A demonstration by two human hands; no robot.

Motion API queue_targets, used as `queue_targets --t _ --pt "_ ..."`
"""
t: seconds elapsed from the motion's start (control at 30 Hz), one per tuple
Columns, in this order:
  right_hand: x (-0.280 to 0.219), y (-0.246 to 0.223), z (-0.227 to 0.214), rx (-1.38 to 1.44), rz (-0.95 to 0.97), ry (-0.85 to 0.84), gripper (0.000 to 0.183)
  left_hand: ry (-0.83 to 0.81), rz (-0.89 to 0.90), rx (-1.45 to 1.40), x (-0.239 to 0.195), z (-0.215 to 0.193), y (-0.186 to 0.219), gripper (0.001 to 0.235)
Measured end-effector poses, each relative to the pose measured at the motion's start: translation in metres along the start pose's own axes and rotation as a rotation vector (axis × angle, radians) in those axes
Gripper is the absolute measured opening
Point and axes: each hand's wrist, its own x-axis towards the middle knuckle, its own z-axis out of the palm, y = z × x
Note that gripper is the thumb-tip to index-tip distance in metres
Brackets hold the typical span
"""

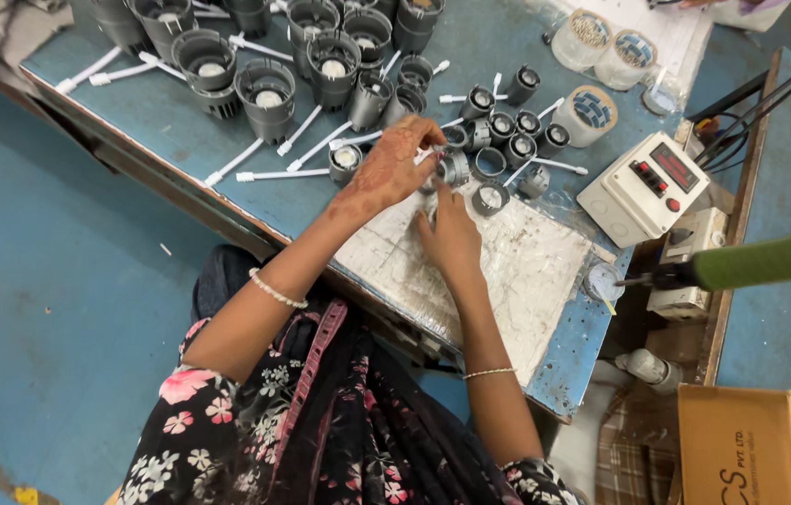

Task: The person assembles cylindrical electrical components by inserting white zip ties and using a green electric drill to secure them. They repeatedly pick up parts, insert zip ties, and drill to fasten them, then place the finished units on the table.

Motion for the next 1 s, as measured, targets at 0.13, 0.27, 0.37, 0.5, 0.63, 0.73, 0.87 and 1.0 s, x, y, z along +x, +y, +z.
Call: queue_targets --t 0.13,0.27,0.37,0.5,0.63,0.73,0.87,1.0 --pt "-0.024 -0.004 0.001 0.161 0.010 0.164 0.033 0.001 0.064 0.010 0.045 0.022 -0.022 0.032" --pt "-0.077 0.008 -0.007 0.315 -0.085 0.259 0.021 0.006 0.088 0.122 0.080 0.052 -0.028 0.053" --pt "-0.110 0.018 -0.012 0.471 0.009 0.320 0.021 0.023 0.064 0.124 0.101 0.076 -0.034 0.062" --pt "-0.136 0.028 -0.006 0.510 -0.031 0.444 0.016 0.144 -0.068 0.099 0.149 0.113 -0.042 0.072" --pt "-0.133 0.043 0.005 0.646 0.073 0.410 0.016 0.040 -0.085 0.024 0.183 0.129 -0.069 0.062" --pt "-0.126 0.061 0.008 1.112 0.065 0.436 0.016 -0.015 -0.111 0.002 0.192 0.130 -0.085 0.060" --pt "-0.128 0.083 0.008 1.549 0.040 0.381 0.021 0.037 0.004 0.126 0.202 0.116 -0.094 0.050" --pt "-0.131 0.094 -0.001 1.814 0.109 0.354 0.024 0.407 0.204 0.007 0.210 0.108 -0.081 0.046"
